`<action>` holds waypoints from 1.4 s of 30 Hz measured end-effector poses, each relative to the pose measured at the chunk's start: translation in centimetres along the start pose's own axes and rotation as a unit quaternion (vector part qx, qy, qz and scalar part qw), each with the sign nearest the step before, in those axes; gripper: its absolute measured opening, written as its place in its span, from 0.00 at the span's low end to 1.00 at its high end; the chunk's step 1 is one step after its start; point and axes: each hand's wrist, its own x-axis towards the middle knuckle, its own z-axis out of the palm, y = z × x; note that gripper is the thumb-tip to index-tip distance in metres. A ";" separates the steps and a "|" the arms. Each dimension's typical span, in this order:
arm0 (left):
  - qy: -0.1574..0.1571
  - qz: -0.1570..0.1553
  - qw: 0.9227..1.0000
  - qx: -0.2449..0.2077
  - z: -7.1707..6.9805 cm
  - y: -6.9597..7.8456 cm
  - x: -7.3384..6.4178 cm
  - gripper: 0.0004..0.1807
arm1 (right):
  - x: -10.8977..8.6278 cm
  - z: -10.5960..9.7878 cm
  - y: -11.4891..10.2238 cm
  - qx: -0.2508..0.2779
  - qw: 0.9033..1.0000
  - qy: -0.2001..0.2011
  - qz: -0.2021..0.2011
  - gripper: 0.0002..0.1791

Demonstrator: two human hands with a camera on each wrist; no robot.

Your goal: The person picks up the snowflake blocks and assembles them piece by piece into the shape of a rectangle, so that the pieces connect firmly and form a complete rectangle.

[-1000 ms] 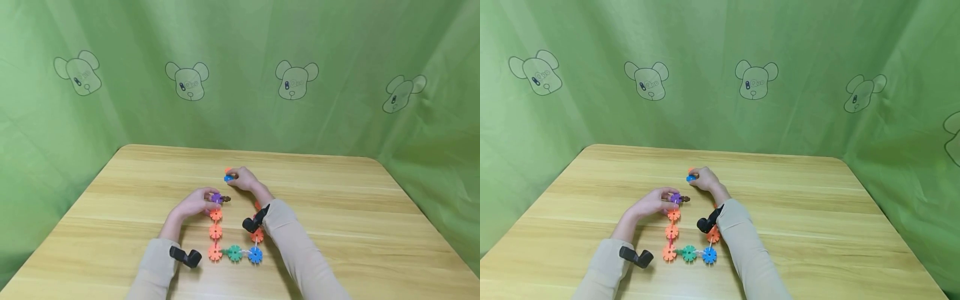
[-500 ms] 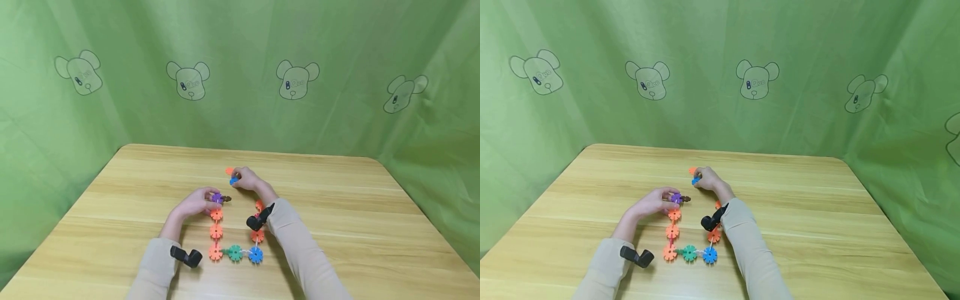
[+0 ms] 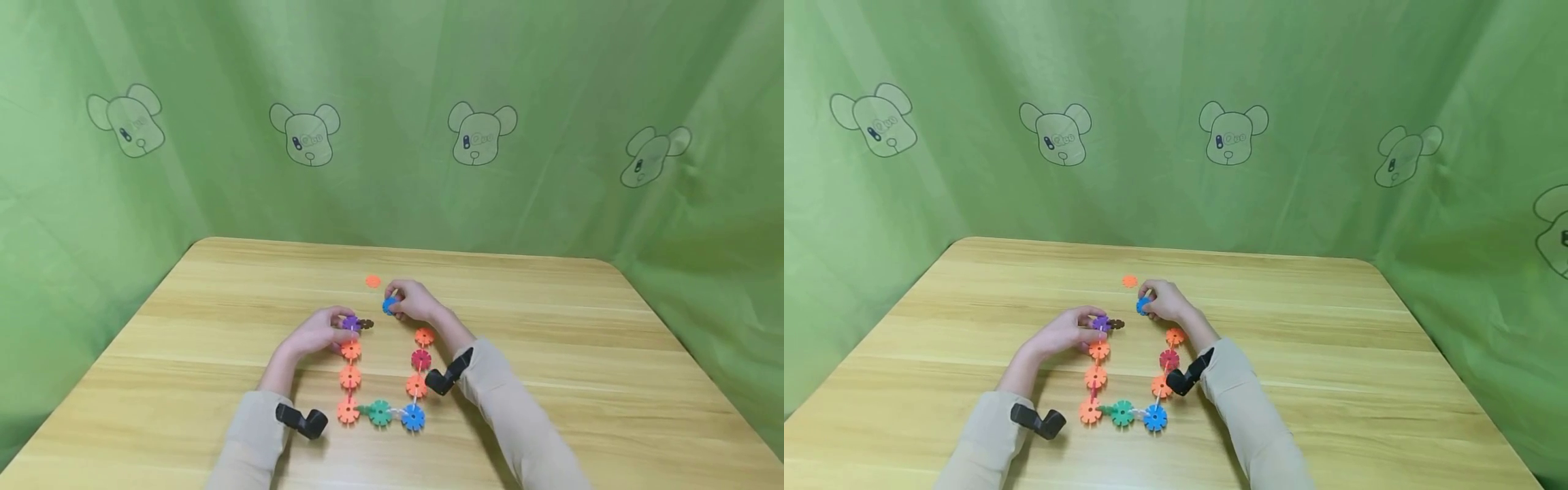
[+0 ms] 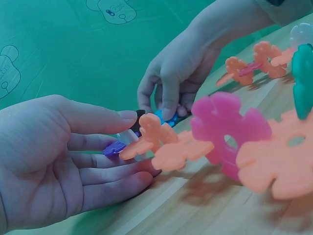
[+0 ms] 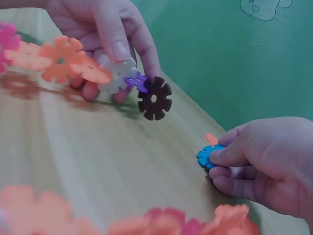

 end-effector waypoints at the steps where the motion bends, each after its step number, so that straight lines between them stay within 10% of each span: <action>1: 0.001 -0.001 1.000 0.001 0.0 -0.1 0.0 0.30 | -0.3 0.0 0.1 0.006 1.000 0.003 0.000 0.10; 10: 0.001 -0.006 1.000 -0.007 0.0 -0.3 0.1 0.30 | -2.5 0.0 -0.3 0.103 0.993 0.035 0.040 0.08; 29: 0.017 -0.017 1.000 0.005 0.5 3.3 -1.5 0.25 | -5.1 2.0 -2.0 0.056 0.997 0.041 0.026 0.12; 42: 0.015 -0.010 1.000 0.000 0.6 3.2 -1.3 0.25 | -4.9 2.0 -1.7 0.084 0.996 0.019 0.027 0.14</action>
